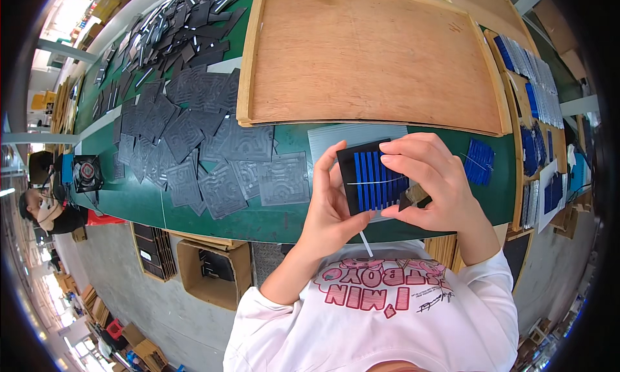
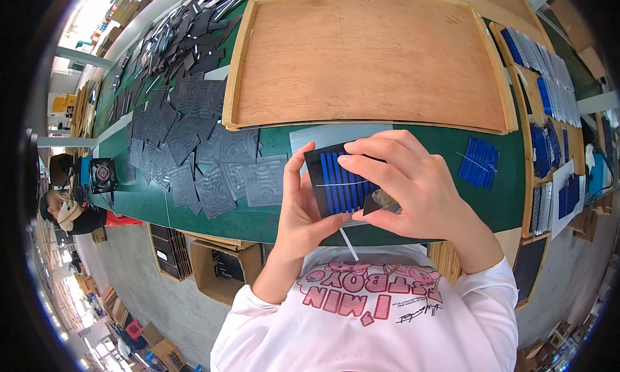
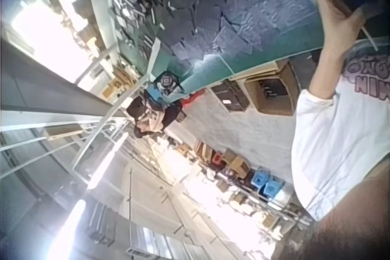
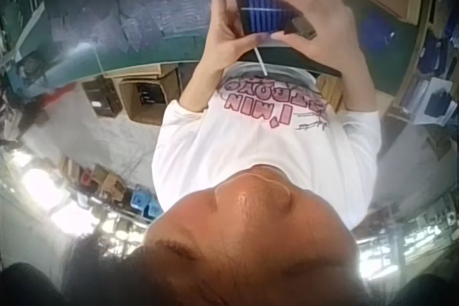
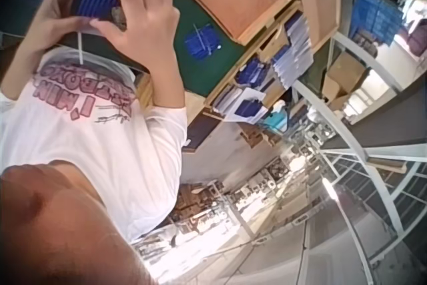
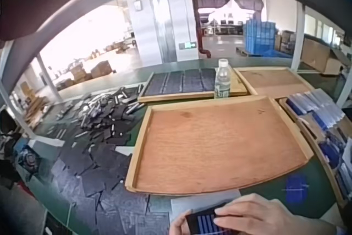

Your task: The person attaches solar cells onto backing plates by hand, places the assembled units into a wooden tray, and moves the wooden tray on the workbench.

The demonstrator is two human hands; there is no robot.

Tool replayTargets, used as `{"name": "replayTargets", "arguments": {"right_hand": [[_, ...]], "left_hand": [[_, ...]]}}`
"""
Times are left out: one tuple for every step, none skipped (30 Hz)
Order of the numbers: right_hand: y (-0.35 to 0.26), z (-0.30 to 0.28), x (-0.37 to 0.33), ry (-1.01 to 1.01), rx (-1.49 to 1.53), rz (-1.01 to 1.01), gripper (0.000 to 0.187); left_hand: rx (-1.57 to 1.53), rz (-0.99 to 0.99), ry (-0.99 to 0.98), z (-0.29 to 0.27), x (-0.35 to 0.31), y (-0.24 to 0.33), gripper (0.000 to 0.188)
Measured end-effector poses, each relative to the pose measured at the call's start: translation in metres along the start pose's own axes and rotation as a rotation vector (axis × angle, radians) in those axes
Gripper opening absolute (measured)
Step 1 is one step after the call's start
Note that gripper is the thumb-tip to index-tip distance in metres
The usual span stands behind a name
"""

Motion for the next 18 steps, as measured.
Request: {"name": "replayTargets", "arguments": {"right_hand": [[0.0005,-0.0002,0.0000,-0.001,-0.001,0.002,0.069],[0.0002,-0.0007,0.0000,-0.001,0.003,0.001,0.070],[0.0000,-0.0011,0.0001,-0.001,0.006,0.000,0.070],[0.0003,-0.0014,0.0002,-0.002,0.006,0.002,0.070],[0.0004,-0.0010,0.0003,-0.002,0.015,-0.002,0.071],[0.0006,-0.0009,0.0005,-0.001,0.024,-0.006,0.071],[0.0014,-0.0006,0.0007,0.000,0.022,-0.002,0.071],[0.0016,-0.0009,0.0003,0.001,0.035,-0.004,0.072],[0.0018,-0.0012,0.0001,0.003,0.048,-0.005,0.073],[0.0023,-0.0013,0.0001,0.004,0.041,0.001,0.073],[0.0016,-0.0013,0.0003,0.002,0.053,-0.012,0.073],[0.0007,-0.0013,0.0006,0.001,0.065,-0.024,0.074],[0.0010,-0.0012,0.0012,0.001,0.055,-0.019,0.074],[0.0004,-0.0014,0.0013,0.002,0.072,-0.027,0.075],[0.0001,-0.0013,0.0010,0.003,0.089,-0.036,0.075],[0.0008,-0.0011,-0.0006,0.019,0.089,-0.050,0.077],[0.0009,-0.0004,-0.0008,0.019,0.085,-0.047,0.077],[0.0004,-0.0009,-0.0010,0.028,0.090,-0.052,0.077]], "left_hand": [[0.001,-0.003,-0.002,0.0003,0.0005,-0.0005,0.105],[0.001,-0.005,-0.001,0.0005,0.0005,-0.0009,0.105],[0.010,0.005,-0.006,0.0012,0.0007,-0.0003,0.105],[0.019,0.015,-0.012,0.0020,0.0007,0.0002,0.105],[0.019,0.012,-0.013,0.0016,0.0008,-0.0007,0.105],[0.023,0.013,-0.014,0.0013,0.0010,-0.0013,0.105],[0.027,0.014,-0.015,0.0013,0.0014,-0.0017,0.105],[0.025,0.010,-0.020,0.0026,0.0013,-0.0021,0.105],[-0.012,-0.013,-0.014,0.0031,0.0007,-0.0032,0.105],[-0.049,-0.035,-0.009,0.0035,-0.0001,-0.0046,0.105],[-0.051,-0.036,0.001,0.0031,-0.0002,-0.0052,0.105],[-0.064,-0.030,0.009,0.0037,-0.0007,-0.0049,0.105],[-0.077,-0.024,0.017,0.0042,-0.0015,-0.0046,0.105],[-0.113,-0.029,0.021,0.0038,-0.0017,-0.0055,0.106],[-0.116,-0.037,0.021,0.0037,-0.0024,-0.0063,0.106],[-0.118,-0.044,0.021,0.0039,-0.0027,-0.0073,0.106],[-0.118,-0.047,0.028,0.0038,-0.0037,-0.0068,0.107],[-0.120,-0.049,0.024,0.0057,-0.0040,-0.0070,0.107]]}}
Point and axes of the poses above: each hand's wrist, its own x-axis towards the middle knuckle, its own z-axis out of the palm, y = z × x, the point moved 9 cm from there along x, towards the middle knuckle, and after that the axes turned 15 degrees about -x, right-handed, at the moved point
